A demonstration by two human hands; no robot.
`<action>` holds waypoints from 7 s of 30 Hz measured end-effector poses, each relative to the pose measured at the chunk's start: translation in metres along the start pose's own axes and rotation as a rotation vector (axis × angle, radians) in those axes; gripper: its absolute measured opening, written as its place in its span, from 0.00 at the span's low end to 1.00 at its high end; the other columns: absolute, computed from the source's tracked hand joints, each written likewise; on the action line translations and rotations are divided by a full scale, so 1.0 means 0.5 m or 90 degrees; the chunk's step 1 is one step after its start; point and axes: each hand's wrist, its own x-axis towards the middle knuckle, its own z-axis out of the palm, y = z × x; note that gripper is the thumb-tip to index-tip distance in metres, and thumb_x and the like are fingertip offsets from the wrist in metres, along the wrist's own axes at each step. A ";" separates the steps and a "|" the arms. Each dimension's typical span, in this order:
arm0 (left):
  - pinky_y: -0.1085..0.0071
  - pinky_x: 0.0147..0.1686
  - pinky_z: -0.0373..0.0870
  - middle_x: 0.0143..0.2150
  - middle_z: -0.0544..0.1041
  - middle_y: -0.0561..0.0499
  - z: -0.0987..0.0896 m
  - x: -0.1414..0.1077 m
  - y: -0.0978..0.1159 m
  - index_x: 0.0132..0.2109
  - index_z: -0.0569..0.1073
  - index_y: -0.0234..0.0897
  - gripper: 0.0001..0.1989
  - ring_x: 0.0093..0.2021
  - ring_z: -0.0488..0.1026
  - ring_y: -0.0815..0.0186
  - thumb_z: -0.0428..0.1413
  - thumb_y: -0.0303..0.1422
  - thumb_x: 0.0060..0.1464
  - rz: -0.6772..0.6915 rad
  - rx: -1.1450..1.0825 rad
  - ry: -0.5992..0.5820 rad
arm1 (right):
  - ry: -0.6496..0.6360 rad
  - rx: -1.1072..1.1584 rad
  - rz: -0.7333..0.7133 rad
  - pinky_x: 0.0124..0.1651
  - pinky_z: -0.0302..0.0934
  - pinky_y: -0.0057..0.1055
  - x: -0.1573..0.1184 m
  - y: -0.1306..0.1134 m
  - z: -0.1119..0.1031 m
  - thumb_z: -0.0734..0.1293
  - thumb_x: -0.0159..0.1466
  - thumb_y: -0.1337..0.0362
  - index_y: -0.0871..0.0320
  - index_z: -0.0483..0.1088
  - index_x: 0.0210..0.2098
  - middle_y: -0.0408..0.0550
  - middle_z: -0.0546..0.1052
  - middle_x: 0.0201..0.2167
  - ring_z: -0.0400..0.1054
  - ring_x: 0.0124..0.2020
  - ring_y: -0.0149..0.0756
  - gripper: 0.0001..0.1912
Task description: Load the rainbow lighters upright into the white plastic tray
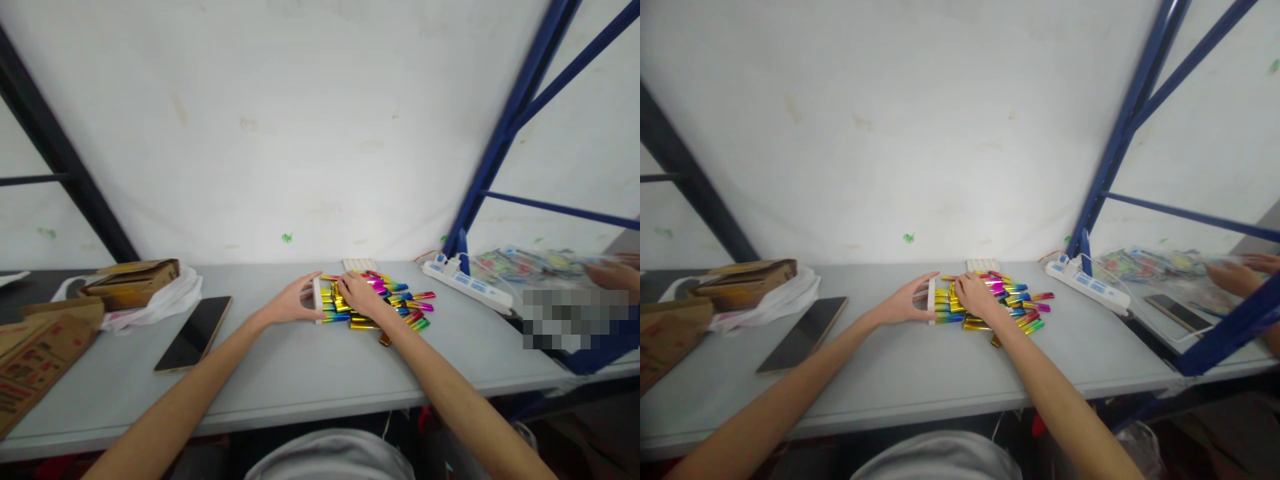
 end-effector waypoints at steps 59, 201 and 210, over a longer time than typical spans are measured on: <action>0.47 0.69 0.59 0.74 0.56 0.37 -0.023 0.001 -0.012 0.71 0.59 0.44 0.54 0.72 0.59 0.46 0.74 0.36 0.40 -0.011 -0.017 -0.023 | -0.050 -0.017 -0.059 0.65 0.52 0.48 -0.011 -0.092 0.017 0.60 0.74 0.62 0.59 0.74 0.46 0.56 0.77 0.49 0.68 0.56 0.45 0.12; 0.69 0.36 0.64 0.33 0.74 0.49 -0.038 0.016 -0.044 0.38 0.74 0.37 0.11 0.33 0.70 0.63 0.52 0.38 0.63 0.057 0.481 -0.028 | -0.141 0.155 0.136 0.45 0.64 0.28 -0.052 0.189 -0.107 0.67 0.66 0.65 0.59 0.77 0.44 0.51 0.82 0.43 0.75 0.41 0.38 0.09; 0.71 0.35 0.63 0.32 0.73 0.51 -0.051 0.017 -0.036 0.39 0.75 0.37 0.13 0.32 0.69 0.64 0.52 0.40 0.63 0.063 0.437 -0.086 | 0.000 0.174 0.187 0.46 0.63 0.30 -0.033 0.153 -0.099 0.59 0.74 0.60 0.57 0.72 0.53 0.50 0.83 0.43 0.75 0.42 0.38 0.15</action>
